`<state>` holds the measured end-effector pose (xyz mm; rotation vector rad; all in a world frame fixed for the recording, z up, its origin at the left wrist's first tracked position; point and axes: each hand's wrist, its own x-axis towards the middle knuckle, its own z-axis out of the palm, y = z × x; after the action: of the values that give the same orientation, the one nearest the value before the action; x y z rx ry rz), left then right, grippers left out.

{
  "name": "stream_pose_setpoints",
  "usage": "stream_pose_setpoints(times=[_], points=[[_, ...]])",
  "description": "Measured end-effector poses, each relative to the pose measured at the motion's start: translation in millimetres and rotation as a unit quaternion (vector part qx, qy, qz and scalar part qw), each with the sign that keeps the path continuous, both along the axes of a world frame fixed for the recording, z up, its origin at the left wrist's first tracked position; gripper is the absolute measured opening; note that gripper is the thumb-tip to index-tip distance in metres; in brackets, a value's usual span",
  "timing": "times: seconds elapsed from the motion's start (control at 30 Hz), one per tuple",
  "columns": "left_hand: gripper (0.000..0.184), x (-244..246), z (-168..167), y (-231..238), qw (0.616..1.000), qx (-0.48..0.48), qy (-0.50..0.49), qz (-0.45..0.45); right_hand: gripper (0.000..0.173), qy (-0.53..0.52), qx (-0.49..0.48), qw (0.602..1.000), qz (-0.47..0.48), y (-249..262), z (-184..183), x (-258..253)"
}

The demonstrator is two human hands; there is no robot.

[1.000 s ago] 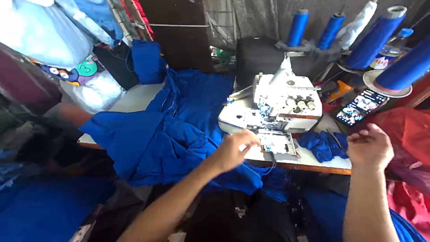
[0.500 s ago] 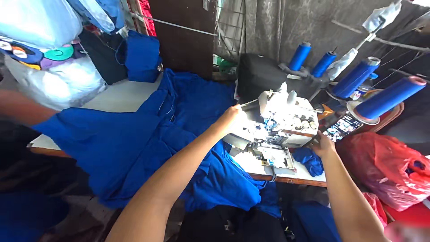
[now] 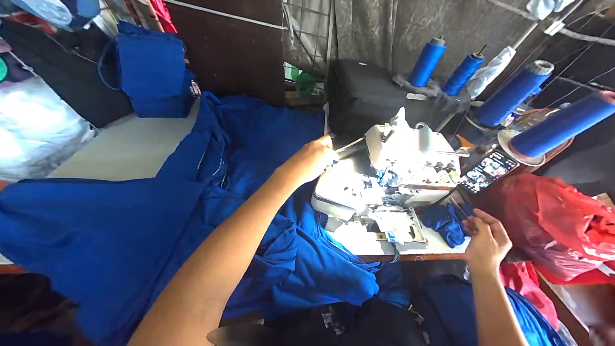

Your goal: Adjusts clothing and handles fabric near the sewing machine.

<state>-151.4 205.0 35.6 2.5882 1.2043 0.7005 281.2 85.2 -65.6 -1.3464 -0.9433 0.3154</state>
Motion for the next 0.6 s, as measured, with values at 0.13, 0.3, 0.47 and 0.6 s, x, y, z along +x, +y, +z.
stream_pose_setpoints(times=[0.13, 0.3, 0.47, 0.6], points=[[0.014, 15.3, 18.8, -4.4, 0.993, -0.062, 0.098, 0.039, 0.019, -0.059, 0.083, 0.994, 0.025, -16.4, -39.2, -19.5], [0.014, 28.2, 32.3, -8.2, 0.981, -0.14, 0.094, 0.098, 0.02, -0.043, 0.093, 0.993, 0.06, -5.9, -60.3, -40.3], [0.011, 27.8, 28.0, 0.8, 0.983, -0.102, 0.132, 0.071, 0.022, -0.104, 0.071, 0.991, 0.049, -1.7, -67.7, -43.5], [0.009, 34.6, 36.1, 3.2, 0.973, -0.122, 0.17, 0.102, 0.023, -0.16, 0.059, 0.984, 0.054, -4.0, -74.3, -39.5]])
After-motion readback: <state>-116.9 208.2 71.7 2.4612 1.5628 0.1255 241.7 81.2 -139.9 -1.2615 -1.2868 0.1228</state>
